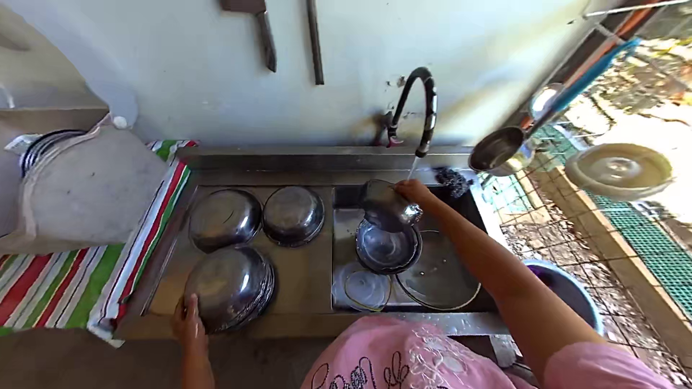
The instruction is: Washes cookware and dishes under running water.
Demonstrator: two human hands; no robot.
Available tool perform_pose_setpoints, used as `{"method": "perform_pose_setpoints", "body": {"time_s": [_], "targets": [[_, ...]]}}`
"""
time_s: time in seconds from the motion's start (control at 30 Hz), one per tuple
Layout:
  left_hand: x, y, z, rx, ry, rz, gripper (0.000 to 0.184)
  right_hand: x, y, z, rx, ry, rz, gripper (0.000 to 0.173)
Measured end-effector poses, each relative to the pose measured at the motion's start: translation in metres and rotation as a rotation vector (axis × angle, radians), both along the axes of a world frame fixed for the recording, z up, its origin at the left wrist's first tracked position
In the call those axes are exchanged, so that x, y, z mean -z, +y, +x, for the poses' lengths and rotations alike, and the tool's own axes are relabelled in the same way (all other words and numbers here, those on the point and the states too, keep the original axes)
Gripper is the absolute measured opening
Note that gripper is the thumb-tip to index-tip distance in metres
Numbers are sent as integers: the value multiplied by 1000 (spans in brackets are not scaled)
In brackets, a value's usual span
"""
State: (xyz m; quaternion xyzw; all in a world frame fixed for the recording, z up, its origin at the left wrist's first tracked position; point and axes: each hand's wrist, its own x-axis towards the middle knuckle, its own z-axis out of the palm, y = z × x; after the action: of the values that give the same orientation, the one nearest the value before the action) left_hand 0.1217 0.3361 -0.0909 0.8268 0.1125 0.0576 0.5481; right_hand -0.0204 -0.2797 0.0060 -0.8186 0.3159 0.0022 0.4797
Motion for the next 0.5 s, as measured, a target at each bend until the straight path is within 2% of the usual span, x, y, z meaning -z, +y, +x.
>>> {"method": "perform_pose_setpoints", "body": {"time_s": [0.07,0.13,0.2,0.27,0.33,0.4,0.5], "targets": [[-5,8,0,14,-33,197,72,-17,-2,-8,57,-18,21,39],[-23,3,1,42,-164,414,83,-26,-7,-20,72,-56,28,39],[-53,-27,4,141,-307,450,82,-28,-19,-33,79,-123,54,38],[-85,-83,-1,319,-329,325,72,-21,-34,-48,99,-190,109,38],[-98,-159,-12,538,-321,114,66,-18,-46,-59,155,-240,225,36],[-97,-239,-34,806,-264,-90,68,-19,-47,-62,270,-293,393,36],[-89,-349,-67,1212,-20,-288,87,-26,-25,-48,539,-395,686,33]]}}
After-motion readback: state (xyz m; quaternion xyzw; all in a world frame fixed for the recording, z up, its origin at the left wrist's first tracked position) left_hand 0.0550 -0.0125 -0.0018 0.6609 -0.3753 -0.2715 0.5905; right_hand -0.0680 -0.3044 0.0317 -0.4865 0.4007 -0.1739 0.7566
